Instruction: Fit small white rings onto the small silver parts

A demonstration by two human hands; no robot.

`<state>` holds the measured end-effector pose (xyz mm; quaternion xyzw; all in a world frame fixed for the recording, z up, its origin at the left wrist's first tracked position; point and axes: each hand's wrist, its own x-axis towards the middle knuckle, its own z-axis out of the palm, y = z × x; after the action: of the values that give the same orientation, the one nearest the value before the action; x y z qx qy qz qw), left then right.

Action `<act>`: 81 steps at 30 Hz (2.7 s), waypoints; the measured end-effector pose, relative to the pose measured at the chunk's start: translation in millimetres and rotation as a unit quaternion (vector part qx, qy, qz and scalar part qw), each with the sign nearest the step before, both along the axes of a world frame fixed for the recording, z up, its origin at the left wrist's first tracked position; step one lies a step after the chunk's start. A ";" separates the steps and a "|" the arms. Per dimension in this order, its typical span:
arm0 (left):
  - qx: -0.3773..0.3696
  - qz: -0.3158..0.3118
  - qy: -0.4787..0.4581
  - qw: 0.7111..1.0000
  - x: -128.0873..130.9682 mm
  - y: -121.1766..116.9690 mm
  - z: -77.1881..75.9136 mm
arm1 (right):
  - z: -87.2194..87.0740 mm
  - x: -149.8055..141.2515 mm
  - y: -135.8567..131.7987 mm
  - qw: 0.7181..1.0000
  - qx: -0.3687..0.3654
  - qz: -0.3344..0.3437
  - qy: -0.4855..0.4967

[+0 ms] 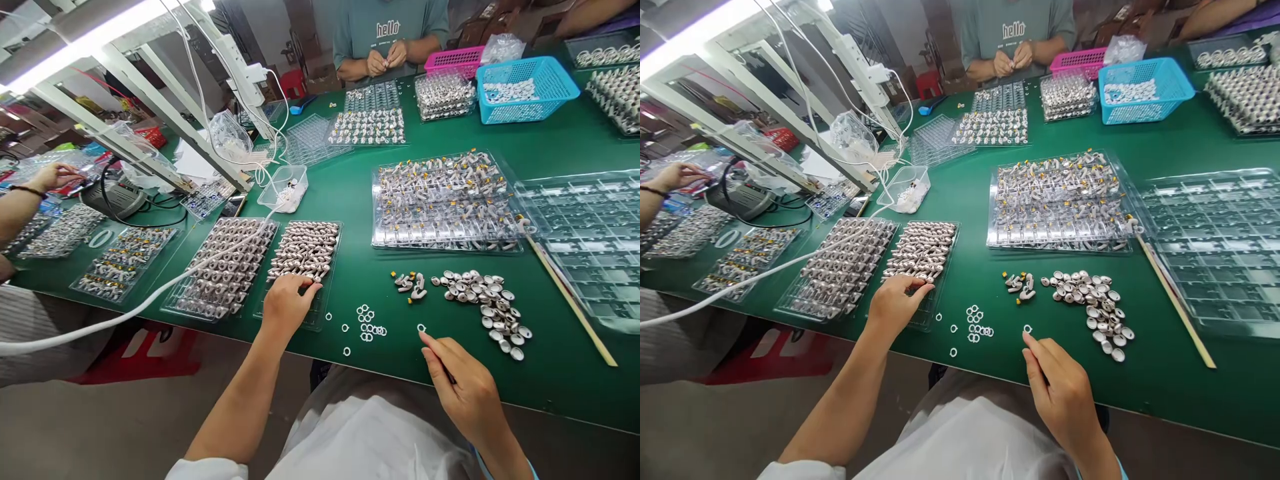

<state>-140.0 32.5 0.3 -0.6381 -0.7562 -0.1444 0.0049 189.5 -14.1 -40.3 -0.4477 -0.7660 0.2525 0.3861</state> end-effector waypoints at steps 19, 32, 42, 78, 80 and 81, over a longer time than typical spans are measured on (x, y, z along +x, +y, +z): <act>0.014 -0.365 -0.113 0.924 138.6 44.0 3.9 | 8.1 -2.5 -1.6 0.999 -0.019 -0.017 0.040; -0.037 -0.398 -0.089 0.913 151.4 37.4 2.1 | 9.2 -0.8 -3.5 0.993 -0.052 -0.059 0.087; 0.074 -0.402 -0.276 0.870 148.4 -18.6 7.4 | 28.2 -8.0 -5.6 0.937 -0.229 -0.067 0.255; -0.256 -0.249 -0.488 0.796 141.7 -22.9 20.9 | 37.0 -5.4 -0.4 0.860 -0.400 -0.022 0.318; -0.268 -0.247 -0.503 0.784 141.6 -22.7 18.2 | 38.4 -5.0 -1.3 0.865 -0.387 -0.032 0.317; -0.274 -0.247 -0.510 0.777 141.5 -22.7 16.6 | 39.2 -4.6 -1.9 0.870 -0.379 -0.035 0.314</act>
<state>1.5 9.8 16.9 -0.6103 -0.4722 -0.2316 -0.5924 184.8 -16.0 -1.1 -0.4838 -0.4334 0.6369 0.4153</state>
